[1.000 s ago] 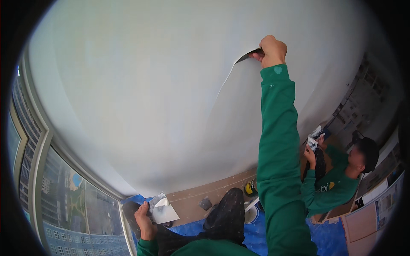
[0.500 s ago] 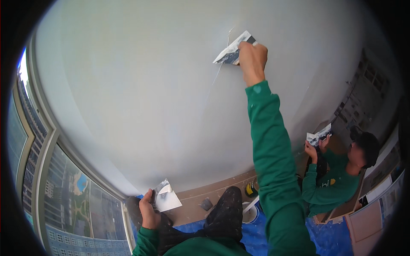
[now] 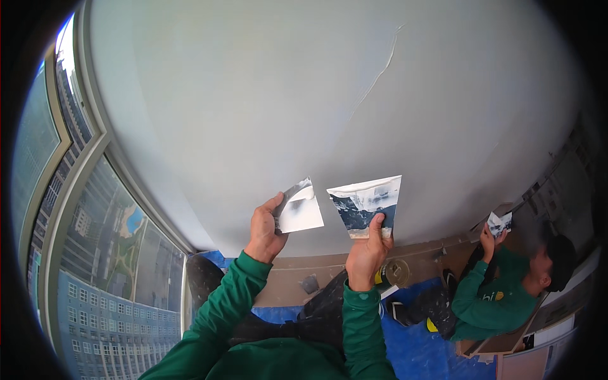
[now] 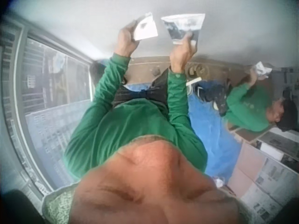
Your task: The person applies plaster to a wall using a scraper, repeatedly scooping material from one tool to another and smoothing it over a vertical crack.
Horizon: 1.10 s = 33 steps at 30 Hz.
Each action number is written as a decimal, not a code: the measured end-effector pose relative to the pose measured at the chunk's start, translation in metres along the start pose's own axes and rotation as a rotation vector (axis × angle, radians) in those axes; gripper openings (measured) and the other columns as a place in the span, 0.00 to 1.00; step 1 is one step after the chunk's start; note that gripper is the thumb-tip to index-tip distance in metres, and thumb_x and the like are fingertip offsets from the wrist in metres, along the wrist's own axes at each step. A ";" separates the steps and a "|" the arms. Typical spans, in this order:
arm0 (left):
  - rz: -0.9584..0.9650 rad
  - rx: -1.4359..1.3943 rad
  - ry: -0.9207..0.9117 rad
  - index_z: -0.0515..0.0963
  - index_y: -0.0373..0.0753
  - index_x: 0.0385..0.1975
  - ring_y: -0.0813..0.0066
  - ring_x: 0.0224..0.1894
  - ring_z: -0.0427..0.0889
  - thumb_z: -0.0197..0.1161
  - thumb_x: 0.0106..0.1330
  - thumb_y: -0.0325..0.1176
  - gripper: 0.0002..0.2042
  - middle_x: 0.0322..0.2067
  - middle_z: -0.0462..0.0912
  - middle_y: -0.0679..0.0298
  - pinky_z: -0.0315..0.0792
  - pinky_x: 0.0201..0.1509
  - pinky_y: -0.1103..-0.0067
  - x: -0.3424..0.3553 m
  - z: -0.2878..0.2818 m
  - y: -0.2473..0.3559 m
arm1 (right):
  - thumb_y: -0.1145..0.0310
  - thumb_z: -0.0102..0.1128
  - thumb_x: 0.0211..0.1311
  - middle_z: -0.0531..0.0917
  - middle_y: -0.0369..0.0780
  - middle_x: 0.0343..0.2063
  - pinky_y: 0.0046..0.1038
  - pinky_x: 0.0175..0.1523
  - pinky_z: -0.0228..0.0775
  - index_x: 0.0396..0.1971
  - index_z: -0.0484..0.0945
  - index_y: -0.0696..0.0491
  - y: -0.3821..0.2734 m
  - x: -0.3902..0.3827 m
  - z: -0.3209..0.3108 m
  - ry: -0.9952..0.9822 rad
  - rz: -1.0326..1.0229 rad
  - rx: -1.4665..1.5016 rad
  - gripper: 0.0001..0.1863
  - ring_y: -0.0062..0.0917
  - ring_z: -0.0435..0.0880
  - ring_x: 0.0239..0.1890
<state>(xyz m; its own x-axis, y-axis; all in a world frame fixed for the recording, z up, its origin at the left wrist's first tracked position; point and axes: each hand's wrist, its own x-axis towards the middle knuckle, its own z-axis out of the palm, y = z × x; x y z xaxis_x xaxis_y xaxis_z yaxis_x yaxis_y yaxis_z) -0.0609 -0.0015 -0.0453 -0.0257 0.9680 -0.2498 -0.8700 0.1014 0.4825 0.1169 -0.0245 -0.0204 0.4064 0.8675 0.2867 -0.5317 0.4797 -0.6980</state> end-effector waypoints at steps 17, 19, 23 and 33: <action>0.336 0.305 0.200 0.77 0.28 0.37 0.79 0.30 0.76 0.61 0.69 0.37 0.15 0.29 0.79 0.65 0.70 0.34 0.81 0.015 -0.004 -0.011 | 0.73 0.53 0.68 0.73 0.51 0.54 0.34 0.55 0.71 0.55 0.77 0.53 0.039 -0.029 -0.058 -0.481 -0.235 -1.095 0.17 0.44 0.79 0.51; 0.283 0.193 0.193 0.76 0.28 0.38 0.76 0.32 0.77 0.60 0.70 0.37 0.14 0.32 0.80 0.63 0.72 0.38 0.79 0.017 -0.019 -0.004 | 0.71 0.53 0.68 0.74 0.52 0.53 0.34 0.56 0.70 0.55 0.77 0.53 0.052 -0.019 -0.084 -0.503 -0.213 -1.121 0.17 0.44 0.80 0.51; 0.166 0.070 0.037 0.76 0.33 0.40 0.73 0.37 0.80 0.53 0.73 0.39 0.13 0.36 0.81 0.62 0.75 0.45 0.75 0.001 -0.045 0.010 | 0.64 0.56 0.68 0.81 0.45 0.46 0.36 0.42 0.80 0.48 0.78 0.58 0.067 0.014 -0.122 0.006 0.486 -0.293 0.15 0.34 0.85 0.43; -0.186 -0.027 0.024 0.77 0.33 0.43 0.68 0.41 0.81 0.54 0.73 0.40 0.15 0.40 0.82 0.59 0.74 0.49 0.71 -0.001 -0.057 -0.069 | 0.64 0.53 0.66 0.85 0.40 0.34 0.28 0.29 0.78 0.41 0.79 0.57 0.079 -0.004 -0.068 0.211 1.047 0.359 0.13 0.28 0.86 0.32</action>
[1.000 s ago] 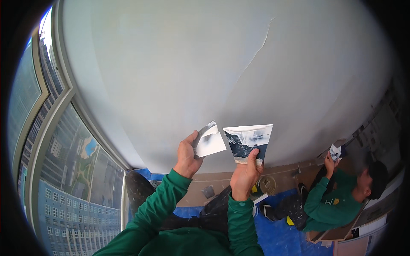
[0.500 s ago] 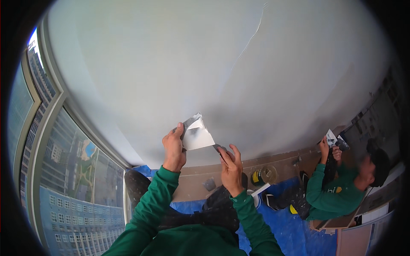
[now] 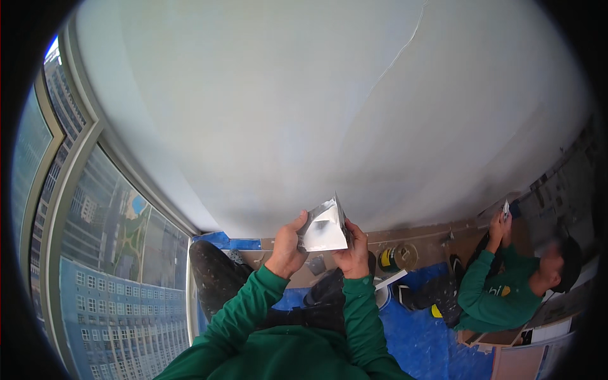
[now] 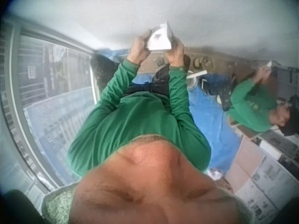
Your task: The person applies plaster to a wall using a scraper, repeatedly scooping material from one tool to another and smoothing it over a vertical crack.
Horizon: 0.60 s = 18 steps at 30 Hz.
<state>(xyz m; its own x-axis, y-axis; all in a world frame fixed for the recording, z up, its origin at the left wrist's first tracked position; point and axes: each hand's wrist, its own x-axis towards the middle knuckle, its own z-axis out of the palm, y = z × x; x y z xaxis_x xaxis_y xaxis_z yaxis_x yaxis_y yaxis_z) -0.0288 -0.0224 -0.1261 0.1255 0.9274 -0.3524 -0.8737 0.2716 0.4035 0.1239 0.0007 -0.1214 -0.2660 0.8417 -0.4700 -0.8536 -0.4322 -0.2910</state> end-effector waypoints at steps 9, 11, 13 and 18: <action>0.127 0.094 0.070 0.76 0.32 0.45 0.68 0.40 0.83 0.53 0.73 0.42 0.17 0.39 0.83 0.58 0.76 0.49 0.72 -0.054 -0.014 0.049 | 0.66 0.60 0.59 0.83 0.41 0.33 0.31 0.30 0.79 0.40 0.76 0.57 -0.044 0.060 -0.072 0.231 -0.544 -0.403 0.13 0.29 0.84 0.32; 0.159 0.106 0.118 0.75 0.33 0.48 0.66 0.40 0.84 0.53 0.72 0.45 0.19 0.40 0.83 0.58 0.76 0.49 0.70 -0.065 -0.043 0.065 | 0.66 0.60 0.59 0.82 0.42 0.33 0.32 0.30 0.79 0.40 0.75 0.57 -0.055 0.075 -0.069 0.275 -0.542 -0.423 0.13 0.30 0.83 0.31; 0.200 0.080 0.176 0.76 0.34 0.46 0.67 0.40 0.84 0.54 0.72 0.43 0.17 0.40 0.84 0.59 0.77 0.48 0.71 -0.077 -0.057 0.074 | 0.70 0.56 0.59 0.81 0.47 0.38 0.32 0.30 0.80 0.40 0.74 0.62 -0.063 0.096 -0.065 0.340 -0.524 -0.452 0.13 0.33 0.83 0.32; 0.246 0.064 0.286 0.77 0.36 0.45 0.66 0.40 0.84 0.56 0.71 0.41 0.15 0.40 0.84 0.60 0.77 0.48 0.70 -0.107 -0.089 0.080 | 0.71 0.53 0.60 0.80 0.48 0.37 0.32 0.34 0.81 0.42 0.71 0.63 -0.062 0.149 -0.051 0.384 -0.511 -0.440 0.13 0.35 0.83 0.33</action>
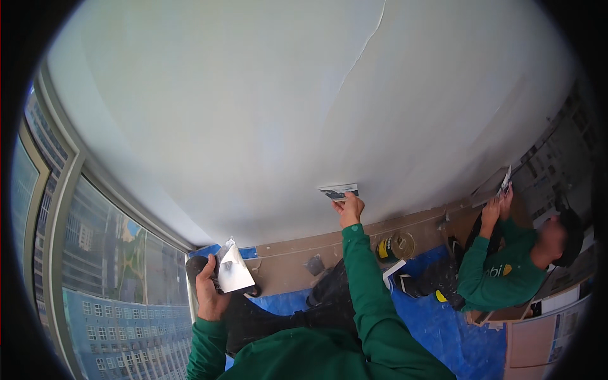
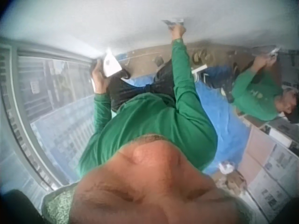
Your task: The person applies plaster to a wall using a scraper, repeatedly scooping material from one tool to another and smoothing it over a vertical crack.
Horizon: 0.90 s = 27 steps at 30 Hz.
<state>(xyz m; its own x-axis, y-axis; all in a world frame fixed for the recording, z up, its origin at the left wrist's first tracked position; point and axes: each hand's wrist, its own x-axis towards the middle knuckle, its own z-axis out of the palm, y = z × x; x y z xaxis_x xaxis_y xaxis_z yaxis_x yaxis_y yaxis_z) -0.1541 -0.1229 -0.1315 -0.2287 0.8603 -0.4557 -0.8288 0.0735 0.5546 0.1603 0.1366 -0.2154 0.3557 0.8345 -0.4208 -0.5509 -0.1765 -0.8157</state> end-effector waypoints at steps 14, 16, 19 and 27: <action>-0.200 0.019 -0.091 0.74 0.33 0.51 0.59 0.44 0.83 0.48 0.74 0.42 0.19 0.43 0.82 0.56 0.76 0.50 0.64 0.030 -0.015 -0.021 | 0.71 0.47 0.56 0.81 0.52 0.29 0.29 0.30 0.77 0.35 0.70 0.66 -0.299 -0.123 0.156 -0.231 -0.564 -0.049 0.12 0.33 0.84 0.26; -0.202 0.033 -0.121 0.74 0.33 0.52 0.59 0.44 0.83 0.48 0.74 0.42 0.19 0.44 0.82 0.55 0.75 0.51 0.64 0.034 -0.002 -0.019 | 0.72 0.46 0.57 0.81 0.53 0.29 0.29 0.30 0.78 0.35 0.69 0.67 -0.353 -0.141 0.177 -0.255 -0.648 -0.079 0.13 0.35 0.84 0.26; -0.191 0.044 -0.129 0.74 0.33 0.52 0.59 0.44 0.83 0.48 0.74 0.43 0.19 0.44 0.82 0.55 0.74 0.51 0.64 0.038 0.007 -0.020 | 0.74 0.43 0.58 0.81 0.57 0.29 0.28 0.27 0.79 0.38 0.67 0.68 -0.421 -0.169 0.208 -0.257 -0.741 -0.169 0.13 0.38 0.84 0.25; -0.214 0.012 -0.157 0.74 0.34 0.51 0.60 0.47 0.82 0.50 0.72 0.40 0.17 0.45 0.82 0.56 0.73 0.56 0.64 0.030 0.006 -0.027 | 0.74 0.44 0.60 0.81 0.53 0.31 0.28 0.29 0.83 0.41 0.68 0.70 -0.507 -0.240 0.258 -0.330 -1.097 -0.244 0.14 0.37 0.86 0.30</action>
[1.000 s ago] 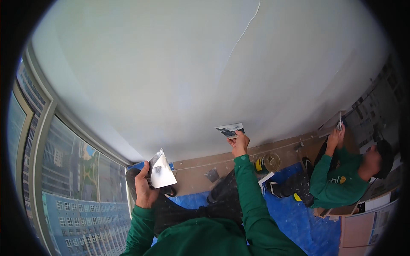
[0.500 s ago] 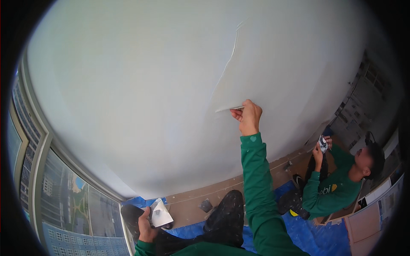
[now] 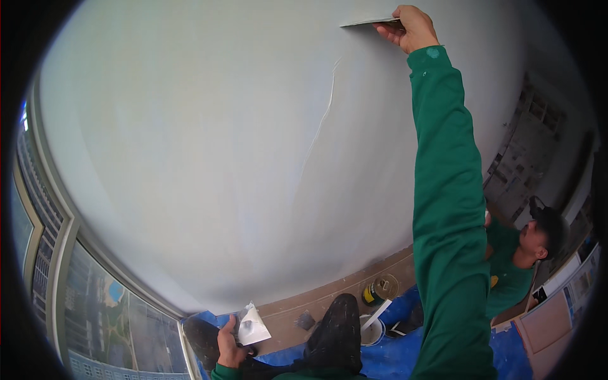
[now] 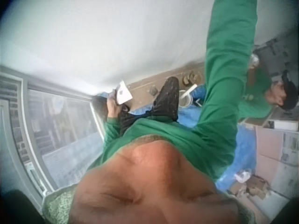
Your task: The person applies plaster to a wall using a scraper, repeatedly scooping material from one tool to another and smoothing it over a vertical crack.
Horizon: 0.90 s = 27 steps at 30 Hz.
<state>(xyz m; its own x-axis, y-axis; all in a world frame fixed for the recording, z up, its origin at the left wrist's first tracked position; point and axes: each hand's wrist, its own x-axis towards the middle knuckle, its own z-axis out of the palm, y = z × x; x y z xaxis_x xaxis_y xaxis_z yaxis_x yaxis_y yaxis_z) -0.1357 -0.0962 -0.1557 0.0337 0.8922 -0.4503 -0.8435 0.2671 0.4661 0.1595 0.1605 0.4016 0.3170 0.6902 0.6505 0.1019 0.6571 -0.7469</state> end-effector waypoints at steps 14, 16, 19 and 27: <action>0.169 -0.015 -0.126 0.74 0.33 0.50 0.67 0.45 0.81 0.52 0.73 0.40 0.17 0.43 0.81 0.60 0.74 0.52 0.71 0.036 0.087 0.015 | 0.79 0.51 0.67 0.66 0.46 0.62 0.30 0.65 0.63 0.60 0.73 0.54 0.185 -0.469 -0.047 -0.464 0.112 0.247 0.21 0.35 0.69 0.64; 0.254 0.067 -0.098 0.74 0.32 0.50 0.68 0.45 0.81 0.51 0.74 0.41 0.17 0.43 0.81 0.59 0.74 0.52 0.72 0.029 0.131 0.004 | 0.81 0.53 0.63 0.66 0.48 0.62 0.33 0.62 0.67 0.60 0.74 0.50 0.191 -0.467 -0.054 -0.427 0.092 0.059 0.25 0.39 0.73 0.60; 0.281 0.142 -0.061 0.74 0.32 0.50 0.69 0.45 0.81 0.50 0.75 0.41 0.17 0.42 0.81 0.59 0.74 0.52 0.72 0.028 0.145 0.002 | 0.82 0.55 0.58 0.65 0.50 0.63 0.37 0.56 0.72 0.59 0.76 0.44 0.218 -0.469 -0.091 -0.462 0.071 -0.255 0.28 0.46 0.78 0.52; 0.300 0.144 -0.013 0.76 0.38 0.49 0.73 0.43 0.81 0.55 0.72 0.42 0.15 0.40 0.83 0.65 0.75 0.48 0.75 -0.002 0.121 0.029 | 0.60 0.50 0.71 0.84 0.42 0.36 0.26 0.41 0.75 0.55 0.76 0.54 0.399 -0.381 -0.204 -0.035 0.718 -0.207 0.19 0.27 0.83 0.41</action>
<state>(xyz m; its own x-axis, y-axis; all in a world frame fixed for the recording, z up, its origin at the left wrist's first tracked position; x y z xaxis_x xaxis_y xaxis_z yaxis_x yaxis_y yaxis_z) -0.0950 -0.0466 -0.0493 -0.1971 0.9432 -0.2674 -0.7324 0.0397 0.6797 0.2712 0.0977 -0.1727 0.3424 0.9395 -0.0054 0.0581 -0.0269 -0.9979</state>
